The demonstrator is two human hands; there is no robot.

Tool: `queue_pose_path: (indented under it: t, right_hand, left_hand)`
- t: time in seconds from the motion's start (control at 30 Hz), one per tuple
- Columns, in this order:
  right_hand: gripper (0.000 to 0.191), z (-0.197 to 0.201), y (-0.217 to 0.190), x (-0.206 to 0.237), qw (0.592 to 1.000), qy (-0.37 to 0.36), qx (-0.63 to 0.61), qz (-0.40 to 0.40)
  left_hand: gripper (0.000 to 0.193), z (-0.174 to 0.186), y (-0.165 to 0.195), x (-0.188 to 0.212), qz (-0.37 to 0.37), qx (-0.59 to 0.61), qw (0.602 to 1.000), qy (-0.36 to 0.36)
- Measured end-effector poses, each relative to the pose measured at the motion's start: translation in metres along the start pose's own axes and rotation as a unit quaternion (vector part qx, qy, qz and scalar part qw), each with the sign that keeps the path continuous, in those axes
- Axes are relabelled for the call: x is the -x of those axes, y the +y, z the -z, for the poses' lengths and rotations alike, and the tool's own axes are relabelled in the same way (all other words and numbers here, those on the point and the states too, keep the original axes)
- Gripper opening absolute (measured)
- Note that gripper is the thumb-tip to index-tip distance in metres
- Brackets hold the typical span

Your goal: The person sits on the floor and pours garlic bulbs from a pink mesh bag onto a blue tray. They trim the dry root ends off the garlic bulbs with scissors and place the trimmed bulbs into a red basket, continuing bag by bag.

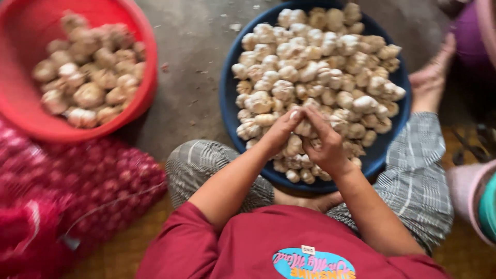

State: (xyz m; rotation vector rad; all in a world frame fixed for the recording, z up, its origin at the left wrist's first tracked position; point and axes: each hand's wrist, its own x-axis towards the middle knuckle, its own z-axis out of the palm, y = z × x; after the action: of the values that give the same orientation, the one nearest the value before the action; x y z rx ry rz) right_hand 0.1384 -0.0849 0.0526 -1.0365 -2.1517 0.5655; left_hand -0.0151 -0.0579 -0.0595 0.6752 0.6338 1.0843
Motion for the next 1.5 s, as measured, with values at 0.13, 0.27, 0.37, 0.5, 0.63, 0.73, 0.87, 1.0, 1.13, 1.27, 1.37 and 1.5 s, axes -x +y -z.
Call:
queue_pose_path:
  t: [0.13, 0.27, 0.37, 0.5, 0.63, 0.73, 0.87, 1.0, 1.13, 1.27, 1.37, 1.5]
  right_hand:
    - [0.067, -0.003, -0.020, -0.013, 0.969, -0.042, -0.232, -0.072]
    - [0.069, 0.002, -0.026, -0.022, 0.985, -0.039, -0.168, -0.007]
    - [0.066, 0.004, -0.019, -0.018, 0.982, -0.035, -0.170, -0.068]
    - [0.050, 0.009, 0.011, -0.004, 0.965, -0.021, -0.193, -0.177]
    - [0.044, 0.005, 0.041, 0.008, 0.958, -0.024, -0.196, -0.207]
    - [0.039, -0.001, 0.047, 0.010, 0.958, -0.034, -0.169, -0.231]
    - [0.040, -0.014, 0.038, -0.012, 0.988, -0.011, -0.040, -0.150]
    - [0.050, -0.039, 0.029, -0.061, 0.993, -0.004, 0.122, -0.004]
    - [0.039, -0.059, 0.031, -0.097, 0.973, -0.044, 0.217, 0.061]
    - [0.033, -0.049, 0.045, -0.085, 0.978, -0.101, 0.181, -0.022]
    - [0.042, -0.025, 0.047, -0.059, 0.974, -0.085, 0.207, -0.035]
    - [0.042, -0.006, 0.042, -0.034, 0.953, -0.062, 0.288, -0.074]
  left_hand:
    - [0.044, 0.010, 0.006, 0.008, -0.021, 0.007, 1.000, 0.001]
    - [0.048, 0.033, 0.039, 0.010, -0.084, -0.114, 0.978, 0.152]
    - [0.064, 0.068, 0.096, 0.017, -0.201, -0.117, 0.941, 0.247]
    - [0.089, 0.126, 0.207, 0.061, -0.317, -0.460, 0.706, 0.435]
    - [0.084, 0.176, 0.305, 0.108, -0.271, -0.627, 0.521, 0.513]
    - [0.088, 0.177, 0.310, 0.104, -0.205, -0.732, 0.387, 0.521]
    - [0.063, 0.120, 0.239, 0.072, -0.217, -0.738, 0.509, 0.387]
    - [0.054, 0.048, 0.135, 0.019, -0.081, -0.710, 0.647, 0.267]
    - [0.064, 0.051, 0.084, -0.006, -0.055, -0.705, 0.672, 0.221]
    - [0.063, 0.082, 0.079, 0.001, -0.141, -0.580, 0.772, 0.218]
    - [0.059, 0.096, 0.093, 0.012, -0.205, -0.510, 0.803, 0.229]
    - [0.039, 0.103, 0.109, 0.022, -0.046, 0.032, 0.982, 0.180]
